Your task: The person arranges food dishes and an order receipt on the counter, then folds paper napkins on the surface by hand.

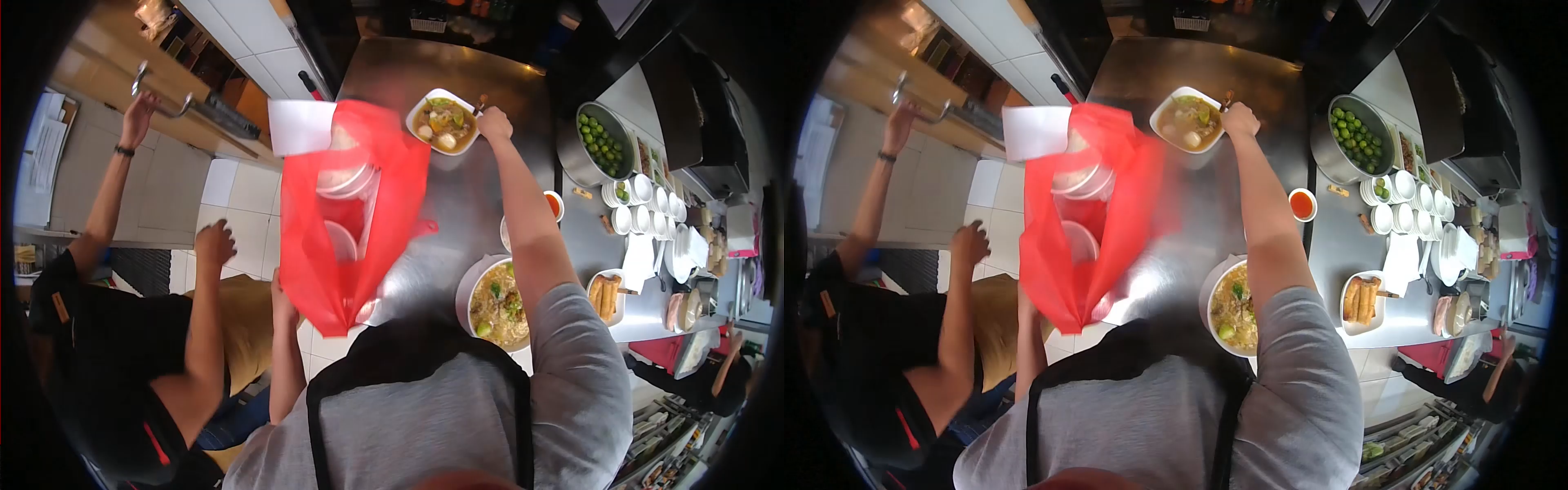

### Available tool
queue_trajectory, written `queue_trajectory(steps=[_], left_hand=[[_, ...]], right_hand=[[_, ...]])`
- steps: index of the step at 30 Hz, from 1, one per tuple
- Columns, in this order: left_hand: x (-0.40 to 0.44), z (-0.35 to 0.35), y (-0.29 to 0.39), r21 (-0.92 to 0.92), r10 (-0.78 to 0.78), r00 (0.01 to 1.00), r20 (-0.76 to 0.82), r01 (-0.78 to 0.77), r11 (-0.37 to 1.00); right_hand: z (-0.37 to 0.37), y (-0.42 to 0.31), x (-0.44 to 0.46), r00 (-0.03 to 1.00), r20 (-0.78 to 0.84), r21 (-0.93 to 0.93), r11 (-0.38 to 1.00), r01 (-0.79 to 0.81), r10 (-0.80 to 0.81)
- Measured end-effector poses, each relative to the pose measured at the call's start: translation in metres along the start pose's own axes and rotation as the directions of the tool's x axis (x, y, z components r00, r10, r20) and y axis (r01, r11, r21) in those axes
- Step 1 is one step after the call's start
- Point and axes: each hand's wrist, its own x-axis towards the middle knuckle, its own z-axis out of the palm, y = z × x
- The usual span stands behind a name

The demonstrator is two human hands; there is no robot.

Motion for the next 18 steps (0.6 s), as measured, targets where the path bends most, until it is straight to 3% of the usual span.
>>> queue_trajectory(steps=[4, 13, 16, 17, 18], left_hand=[[-0.021, -0.044, -0.023, 0.133, 0.022, 0.998, 0.054, -0.029, 0.991], [-0.024, -0.034, -0.022, 0.082, -0.082, 0.992, 0.098, 0.074, 0.994], [-0.017, -0.028, -0.02, 0.074, -0.078, 0.989, 0.127, 0.069, 0.995], [-0.016, -0.026, -0.019, 0.073, -0.075, 0.988, 0.138, 0.066, 0.995], [-0.015, -0.026, -0.019, 0.07, -0.072, 0.986, 0.151, 0.062, 0.996]], right_hand=[[0.011, -0.048, 0.011, 0.998, 0.025, 0.048, 0.997, -0.054, 0.053], [0.031, -0.114, 0.017, 0.993, 0.103, 0.11, 0.992, -0.066, 0.054], [0.007, -0.104, 0.001, 0.977, 0.102, 0.121, 0.977, 0.175, -0.188], [-0.009, -0.094, -0.01, 0.98, 0.099, 0.12, 0.98, 0.158, -0.17], [-0.023, -0.081, -0.021, 0.953, 0.041, 0.067, 0.953, 0.296, -0.299]])
